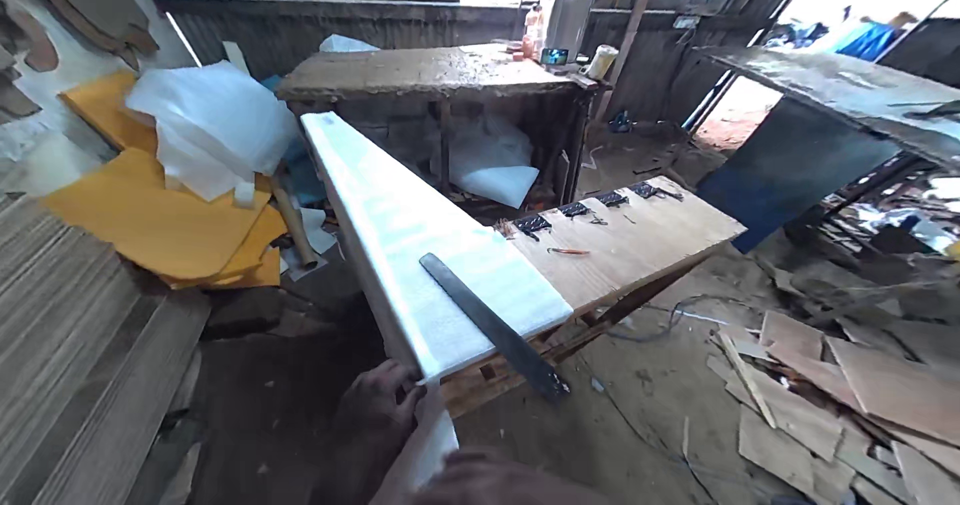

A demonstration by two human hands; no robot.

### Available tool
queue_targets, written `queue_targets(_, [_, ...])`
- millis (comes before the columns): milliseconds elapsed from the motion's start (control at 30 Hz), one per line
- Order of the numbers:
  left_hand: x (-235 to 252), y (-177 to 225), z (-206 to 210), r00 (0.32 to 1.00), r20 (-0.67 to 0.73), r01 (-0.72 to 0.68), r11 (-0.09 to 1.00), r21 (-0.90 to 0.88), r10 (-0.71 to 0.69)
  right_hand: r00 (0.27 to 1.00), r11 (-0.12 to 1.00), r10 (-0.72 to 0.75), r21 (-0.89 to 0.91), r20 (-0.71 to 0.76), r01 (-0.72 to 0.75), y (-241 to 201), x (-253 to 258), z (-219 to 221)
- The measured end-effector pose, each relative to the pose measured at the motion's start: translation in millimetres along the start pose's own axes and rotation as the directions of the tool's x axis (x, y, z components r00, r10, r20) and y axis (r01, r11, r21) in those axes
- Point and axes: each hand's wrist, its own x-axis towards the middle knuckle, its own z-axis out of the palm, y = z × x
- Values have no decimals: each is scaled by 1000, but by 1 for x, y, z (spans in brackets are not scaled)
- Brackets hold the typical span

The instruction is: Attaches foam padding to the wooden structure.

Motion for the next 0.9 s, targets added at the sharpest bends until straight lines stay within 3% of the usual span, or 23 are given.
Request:
queue_targets(67, [0, 6, 1, 999, 16, 47, 999, -3, -47, 933, 983, 111, -103, -341, -155, 12, -27, -19])
queue_targets(133, [-4, 6, 8, 998, -36, 55, 998, -8, -56, 745, 836, 223, -270, -629, -478, 35, -48, -32])
queue_targets(167, [-6, 5, 12, 996, -70, 55, 998, -8, -55, 663, 690, 300, -324, -686, -647, 46, -53, -36])
queue_targets(233, [-8, 6, 21, 989, -136, 57, 998, 0, -56, 573, 463, 444, -372, -689, -805, 64, -49, -37])
queue_targets(367, [-16, 8, 39, 943, -327, 61, 998, -7, -60, 532, 270, 413, -459, -739, -847, 85, -20, -22])
queue_targets(400, [-18, 7, 43, 926, -373, 50, 998, -39, -60, 524, 298, 418, -432, -743, -851, 82, -18, -22])
queue_targets(467, [-22, 5, 50, 901, -431, 15, 996, -92, -54, 545, 502, 479, -295, -688, -813, 72, -23, -25])
queue_targets(533, [-24, 3, 53, 886, -463, -24, 995, -95, -23, 661, 786, 477, -56, -579, -616, 70, -37, -20])
queue_targets(567, [-23, 2, 54, 881, -474, -36, 995, -95, -13, 732, 871, 430, 30, -528, -490, 68, -42, -14])
queue_targets(600, [-23, 1, 56, 877, -481, -37, 995, -94, -13, 780, 908, 398, 87, -483, -410, 64, -44, -6])
queue_targets(667, [-24, -1, 61, 854, -520, -47, 995, -84, -4, 807, 920, 389, 144, -444, -364, 55, -42, 13])
queue_targets(767, [-25, -1, 66, 832, -555, -65, 992, -104, -4, 804, 927, 328, 7, -497, -374, 57, -25, 39])
queue_targets(900, [-26, -9, 66, 852, -523, -94, 984, -150, 2, 762, 883, 289, -146, -579, -446, 67, -5, 57])
